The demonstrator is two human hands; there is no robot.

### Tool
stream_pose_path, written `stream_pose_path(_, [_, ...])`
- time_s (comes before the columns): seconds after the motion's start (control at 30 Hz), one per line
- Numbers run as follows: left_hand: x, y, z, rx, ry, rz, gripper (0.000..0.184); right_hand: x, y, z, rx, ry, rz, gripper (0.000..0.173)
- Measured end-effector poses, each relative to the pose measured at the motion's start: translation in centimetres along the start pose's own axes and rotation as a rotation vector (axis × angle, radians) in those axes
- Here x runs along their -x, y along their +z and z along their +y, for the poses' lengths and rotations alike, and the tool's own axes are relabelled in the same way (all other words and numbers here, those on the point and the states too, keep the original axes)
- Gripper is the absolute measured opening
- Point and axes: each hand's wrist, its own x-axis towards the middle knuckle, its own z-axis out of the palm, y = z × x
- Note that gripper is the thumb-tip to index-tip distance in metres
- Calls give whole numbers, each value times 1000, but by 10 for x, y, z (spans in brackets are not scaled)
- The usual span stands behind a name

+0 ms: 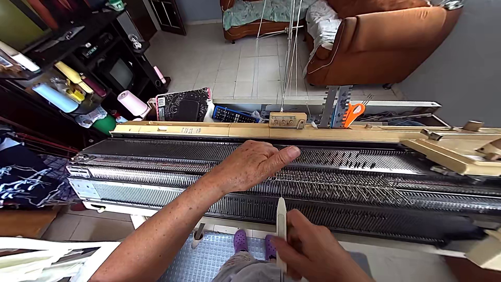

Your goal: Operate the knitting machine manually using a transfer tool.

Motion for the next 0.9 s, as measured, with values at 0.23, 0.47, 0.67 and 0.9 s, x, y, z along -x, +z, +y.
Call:
stream_pose_path(0.23, [3,-1,-4,58,47,6,65,-17,26,33,623,-154,340,20])
stream_pose_path(0.47, [7,-7,-7,60,28,-18,67,-28,-5,-2,-843,182,-75,5])
stream_pose_path(0.67, [7,-8,-4,40,-39,-10,66,0,-8,-24,-593,90,-156,11])
stream_pose_path(0.9, [6,-11,-7,97,-42,-46,67,-18,12,6,554,127,-11,28])
